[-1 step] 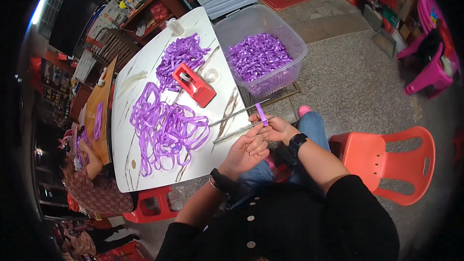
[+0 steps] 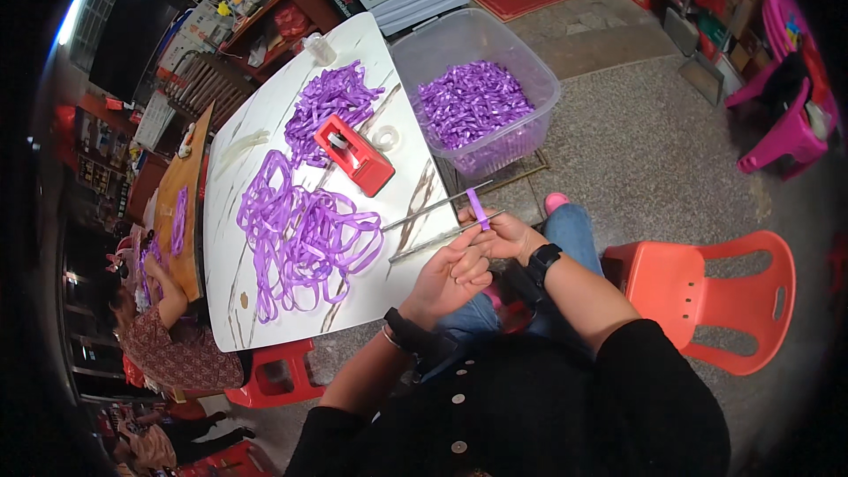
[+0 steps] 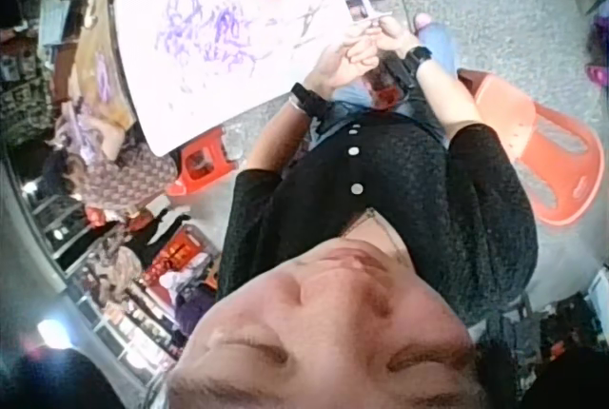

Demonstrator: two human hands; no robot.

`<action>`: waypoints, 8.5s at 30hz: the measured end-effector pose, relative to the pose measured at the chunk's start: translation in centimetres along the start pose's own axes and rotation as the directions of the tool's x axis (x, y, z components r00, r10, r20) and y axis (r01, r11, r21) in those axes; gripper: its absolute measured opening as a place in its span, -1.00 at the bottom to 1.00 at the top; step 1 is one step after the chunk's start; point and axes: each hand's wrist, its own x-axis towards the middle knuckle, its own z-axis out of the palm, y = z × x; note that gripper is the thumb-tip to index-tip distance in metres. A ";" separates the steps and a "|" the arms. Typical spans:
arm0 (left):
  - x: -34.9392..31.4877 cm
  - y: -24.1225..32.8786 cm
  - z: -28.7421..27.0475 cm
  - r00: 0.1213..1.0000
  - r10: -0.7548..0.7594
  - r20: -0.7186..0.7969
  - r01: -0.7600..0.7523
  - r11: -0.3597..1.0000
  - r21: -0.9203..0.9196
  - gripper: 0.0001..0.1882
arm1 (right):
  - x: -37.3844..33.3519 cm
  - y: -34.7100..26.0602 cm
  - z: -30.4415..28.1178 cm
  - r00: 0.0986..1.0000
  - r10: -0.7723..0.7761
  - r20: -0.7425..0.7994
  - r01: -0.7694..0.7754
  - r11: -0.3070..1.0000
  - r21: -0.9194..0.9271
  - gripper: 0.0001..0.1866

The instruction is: Assembling purple plastic ribbons onto small metal frames or clips.

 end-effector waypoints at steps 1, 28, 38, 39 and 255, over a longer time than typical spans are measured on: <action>-0.1 0.0 0.0 1.000 0.002 -0.015 -0.002 1.000 -0.013 -0.59 | 0.1 0.3 0.1 0.993 -0.045 -0.110 0.042 0.999 -0.028 -0.76; -0.3 0.1 -0.2 0.999 -0.002 -0.040 0.000 0.999 -0.055 -0.50 | -3.2 -4.6 9.4 0.764 -0.295 -0.573 -0.245 0.689 -0.682 -0.70; -0.3 0.0 -0.4 0.999 0.003 -0.039 -0.005 0.998 -0.057 -0.52 | -3.2 -3.9 7.8 0.764 -0.411 -0.498 -0.220 0.559 -0.799 -0.80; -0.2 0.0 -0.3 0.999 0.001 -0.041 -0.004 0.998 -0.057 -0.52 | -3.2 -3.8 7.5 0.764 -0.410 -0.499 -0.220 0.561 -0.798 -0.80; -9.9 13.7 21.5 0.828 0.527 0.190 -0.244 0.035 0.969 -0.83 | 0.2 3.7 14.6 0.899 -0.432 0.075 0.168 0.181 -0.969 -0.66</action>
